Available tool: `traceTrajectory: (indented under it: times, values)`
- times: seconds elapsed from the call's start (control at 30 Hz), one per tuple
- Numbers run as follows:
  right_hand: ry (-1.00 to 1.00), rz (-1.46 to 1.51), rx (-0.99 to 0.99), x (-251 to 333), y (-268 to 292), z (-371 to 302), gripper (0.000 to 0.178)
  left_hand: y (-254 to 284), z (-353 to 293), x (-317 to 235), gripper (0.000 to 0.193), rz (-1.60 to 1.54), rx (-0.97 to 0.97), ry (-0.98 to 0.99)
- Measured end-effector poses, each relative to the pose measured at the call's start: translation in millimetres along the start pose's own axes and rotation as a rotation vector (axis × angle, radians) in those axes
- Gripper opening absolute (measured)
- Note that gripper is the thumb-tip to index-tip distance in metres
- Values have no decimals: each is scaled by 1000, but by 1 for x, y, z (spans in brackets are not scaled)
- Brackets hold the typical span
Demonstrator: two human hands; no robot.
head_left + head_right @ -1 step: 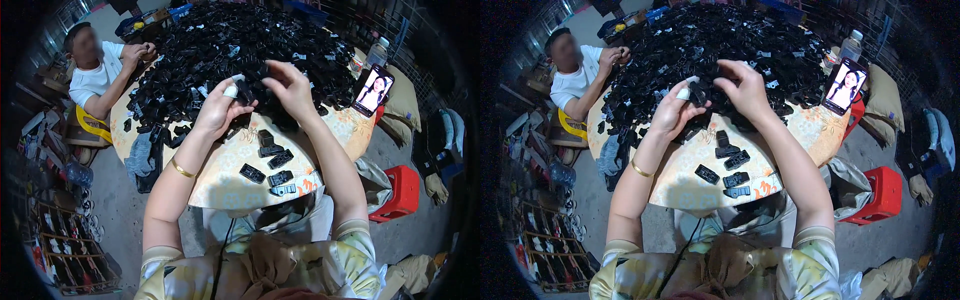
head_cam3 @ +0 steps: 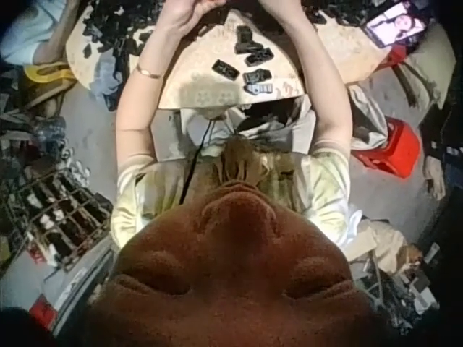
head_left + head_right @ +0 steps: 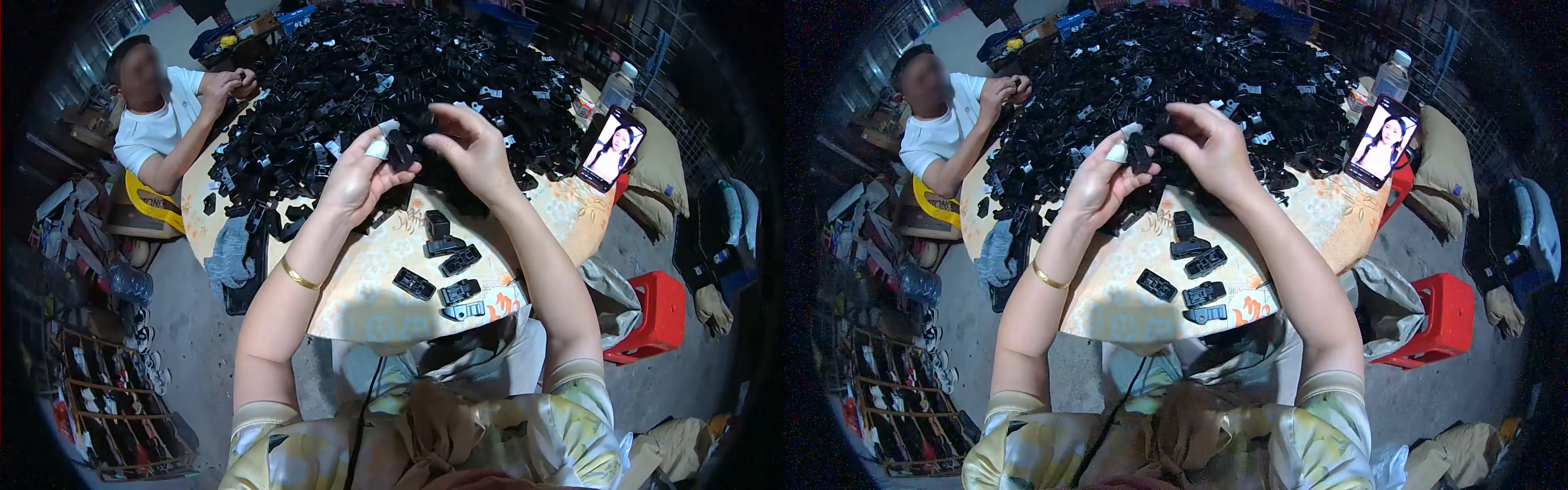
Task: Assembling small black plastic mechanical components at a workbench.
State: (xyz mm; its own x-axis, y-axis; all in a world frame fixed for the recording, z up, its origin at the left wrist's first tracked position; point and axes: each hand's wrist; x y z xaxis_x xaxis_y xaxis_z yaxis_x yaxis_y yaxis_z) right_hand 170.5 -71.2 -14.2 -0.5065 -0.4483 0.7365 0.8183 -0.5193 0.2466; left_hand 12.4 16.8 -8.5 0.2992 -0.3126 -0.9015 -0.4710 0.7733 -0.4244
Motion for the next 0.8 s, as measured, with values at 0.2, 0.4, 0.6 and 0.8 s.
traceTrajectory:
  times: [0.2, 0.4, 0.6, 0.8]
  values:
    - [191, -183, 107, 13, -5, -5, 21, 12, 0, 3, 38, -138, 80, 18]
    - [347, -518, 200, 20, 4, -10, 20, 5, 0, 2, 35, -57, 74, 29]
    - [159, -150, 62, 24, -13, -18, 10, -1, -5, 7, 33, 168, -17, -111]
    - [-186, 222, -18, 16, -10, -16, 13, -8, -6, 11, 32, 334, -2, -238]
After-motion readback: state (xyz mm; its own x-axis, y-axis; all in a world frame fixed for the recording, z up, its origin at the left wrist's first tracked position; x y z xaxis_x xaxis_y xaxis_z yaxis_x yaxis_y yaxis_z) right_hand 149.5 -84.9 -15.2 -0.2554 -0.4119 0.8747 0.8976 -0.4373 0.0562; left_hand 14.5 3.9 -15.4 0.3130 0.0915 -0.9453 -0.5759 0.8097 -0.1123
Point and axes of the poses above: each hand's wrist, its own z-axis towards the middle knuckle, its own y-axis out of the back of the hand, x = y × z, and after that the axes turned 5 degrees about x, right-handed
